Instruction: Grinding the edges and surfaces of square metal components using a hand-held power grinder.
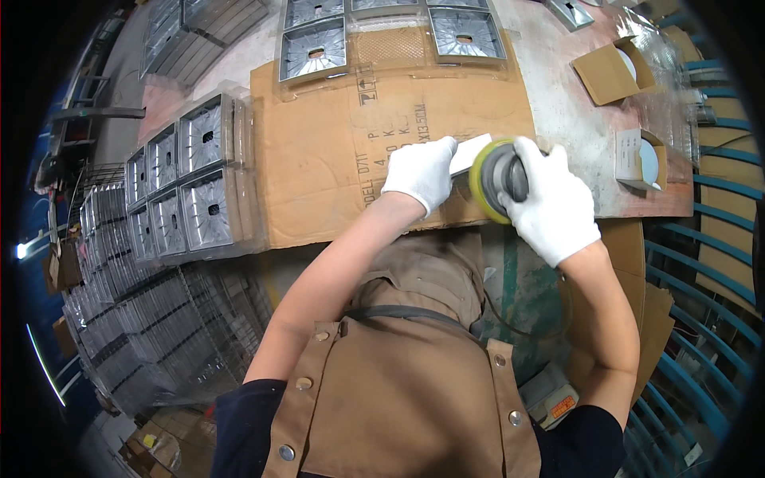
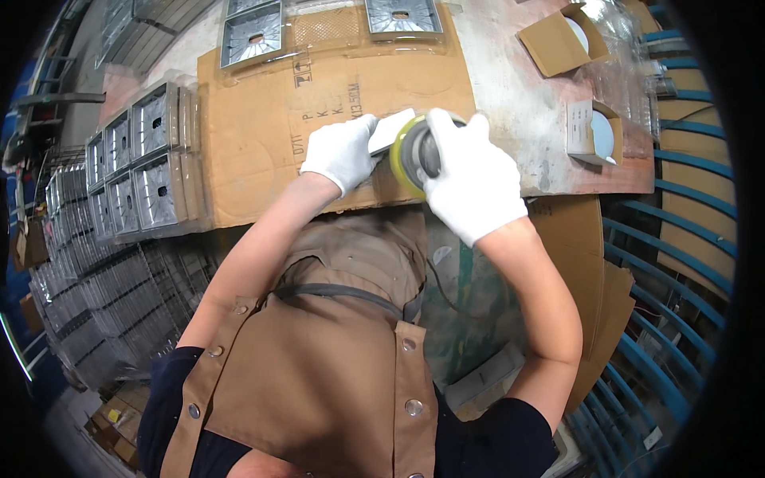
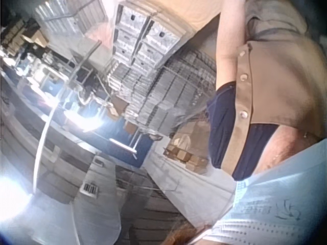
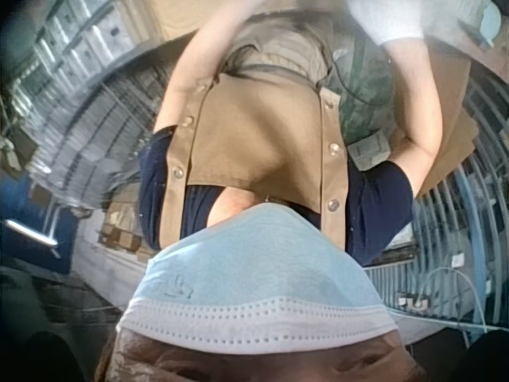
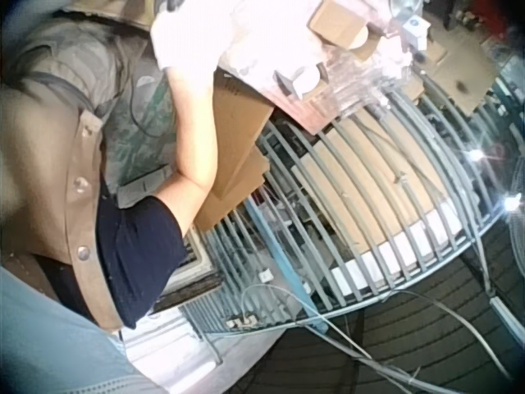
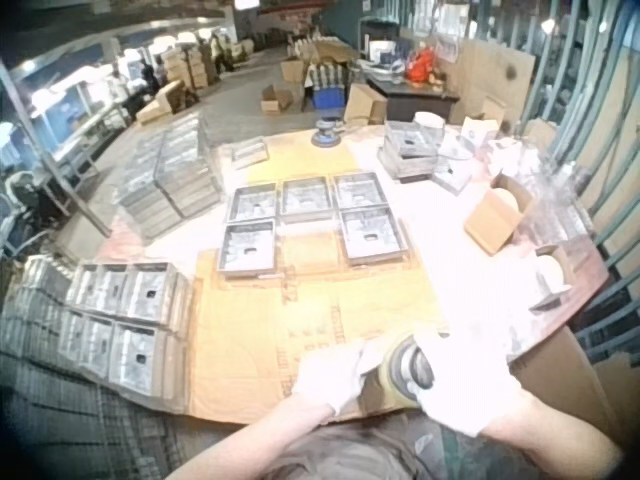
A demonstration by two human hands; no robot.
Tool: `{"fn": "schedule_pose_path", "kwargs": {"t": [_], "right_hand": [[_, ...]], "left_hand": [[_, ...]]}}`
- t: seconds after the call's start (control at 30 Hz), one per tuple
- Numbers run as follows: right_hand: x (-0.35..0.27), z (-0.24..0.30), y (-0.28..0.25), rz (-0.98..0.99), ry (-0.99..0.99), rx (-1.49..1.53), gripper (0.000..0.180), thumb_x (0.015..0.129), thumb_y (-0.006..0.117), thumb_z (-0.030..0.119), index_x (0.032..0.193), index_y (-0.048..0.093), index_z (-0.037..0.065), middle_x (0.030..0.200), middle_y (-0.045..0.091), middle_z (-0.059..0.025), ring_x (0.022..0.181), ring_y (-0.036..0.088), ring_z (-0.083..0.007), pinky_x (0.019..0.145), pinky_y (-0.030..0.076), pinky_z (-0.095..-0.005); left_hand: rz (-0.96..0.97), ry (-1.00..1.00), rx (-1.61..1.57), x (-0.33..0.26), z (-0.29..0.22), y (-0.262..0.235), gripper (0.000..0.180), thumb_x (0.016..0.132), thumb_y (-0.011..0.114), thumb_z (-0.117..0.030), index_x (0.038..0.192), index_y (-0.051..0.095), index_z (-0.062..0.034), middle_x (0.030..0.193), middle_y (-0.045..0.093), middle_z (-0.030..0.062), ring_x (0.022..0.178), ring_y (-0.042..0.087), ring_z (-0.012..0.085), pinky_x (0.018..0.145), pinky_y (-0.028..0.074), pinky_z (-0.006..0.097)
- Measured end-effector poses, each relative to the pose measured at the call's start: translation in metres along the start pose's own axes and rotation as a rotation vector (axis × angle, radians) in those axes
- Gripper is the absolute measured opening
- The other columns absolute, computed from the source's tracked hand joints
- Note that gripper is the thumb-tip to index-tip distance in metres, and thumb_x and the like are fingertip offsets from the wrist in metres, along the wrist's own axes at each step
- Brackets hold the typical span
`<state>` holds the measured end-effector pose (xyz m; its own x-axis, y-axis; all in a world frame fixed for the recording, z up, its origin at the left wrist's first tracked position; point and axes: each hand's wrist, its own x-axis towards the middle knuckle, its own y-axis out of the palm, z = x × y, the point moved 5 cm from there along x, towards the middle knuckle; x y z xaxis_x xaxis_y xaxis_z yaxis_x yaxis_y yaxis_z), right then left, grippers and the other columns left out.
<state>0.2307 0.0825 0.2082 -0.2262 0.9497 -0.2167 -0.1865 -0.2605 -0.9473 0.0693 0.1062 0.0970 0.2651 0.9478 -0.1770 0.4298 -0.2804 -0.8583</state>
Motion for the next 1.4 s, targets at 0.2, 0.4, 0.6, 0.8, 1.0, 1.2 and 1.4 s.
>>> {"fn": "schedule_pose_path", "kwargs": {"t": [0.2,0.4,0.6,0.8,1.0,1.2,1.4], "right_hand": [[0.001,-0.001,0.0,-0.089,-0.028,0.021,0.049,0.085,0.069,0.018,0.13,0.051,0.016,0.11,0.055,-0.0262,0.086,0.066,-0.0455,0.077,0.055,-0.05],[-0.027,-0.018,0.005,-0.046,-0.013,-0.003,0.057,0.082,0.071,0.019,0.135,0.05,0.018,0.111,0.056,-0.0272,0.09,0.066,-0.047,0.08,0.055,-0.0506],[-0.064,-0.054,0.039,-0.014,0.287,0.078,0.078,0.077,0.079,0.021,0.146,0.044,0.019,0.116,0.057,-0.0213,0.096,0.067,-0.043,0.085,0.055,-0.047],[-0.072,-0.056,0.029,-0.2,0.298,0.167,0.083,0.072,0.086,0.022,0.145,0.045,0.018,0.123,0.059,-0.017,0.11,0.064,-0.0393,0.091,0.054,-0.0445],[-0.058,-0.019,0.01,-0.365,0.063,0.169,0.08,0.07,0.088,0.017,0.14,0.049,0.018,0.118,0.061,-0.0127,0.102,0.068,-0.0342,0.085,0.057,-0.0412],[-0.019,0.031,0.013,-0.271,-0.125,0.096,0.07,0.078,0.082,0.021,0.139,0.049,0.019,0.109,0.056,-0.0176,0.084,0.068,-0.0401,0.074,0.057,-0.0465],[0.001,0.085,0.018,-0.022,-0.171,0.025,0.056,0.082,0.077,0.021,0.131,0.051,0.02,0.109,0.054,-0.023,0.085,0.067,-0.0443,0.074,0.057,-0.0484]], "left_hand": [[-0.022,0.027,0.025,0.002,-0.003,0.002,0.028,0.087,0.072,-0.031,0.103,0.063,-0.0102,0.092,0.073,0.0169,0.088,0.071,0.0383,0.078,0.056,0.048],[-0.037,0.034,0.066,0.001,-0.005,-0.002,0.03,0.083,0.077,-0.027,0.103,0.061,-0.0096,0.094,0.073,0.017,0.091,0.071,0.037,0.079,0.055,0.047],[-0.093,0.103,0.043,0.003,-0.015,-0.007,0.034,0.078,0.081,-0.025,0.101,0.06,-0.0094,0.09,0.071,0.0159,0.09,0.069,0.0365,0.078,0.055,0.046],[-0.223,0.047,-0.479,-0.029,0.035,0.016,0.036,0.079,0.084,-0.017,0.105,0.063,-0.0054,0.097,0.072,0.0127,0.094,0.07,0.0284,0.084,0.057,0.04],[-0.142,-0.044,-0.552,-0.047,0.09,0.068,0.041,0.078,0.087,-0.016,0.107,0.063,-0.0022,0.101,0.073,0.009,0.094,0.071,0.0207,0.085,0.058,0.035],[-0.135,-0.074,-0.436,-0.042,0.091,0.061,0.044,0.076,0.088,-0.035,0.104,0.066,-0.0085,0.093,0.074,0.0122,0.089,0.072,0.0299,0.081,0.057,0.036],[-0.13,-0.11,-0.473,-0.043,0.097,0.058,0.037,0.075,0.081,-0.034,0.1,0.069,-0.0099,0.1,0.073,0.0156,0.095,0.07,0.0351,0.085,0.056,0.045]]}}
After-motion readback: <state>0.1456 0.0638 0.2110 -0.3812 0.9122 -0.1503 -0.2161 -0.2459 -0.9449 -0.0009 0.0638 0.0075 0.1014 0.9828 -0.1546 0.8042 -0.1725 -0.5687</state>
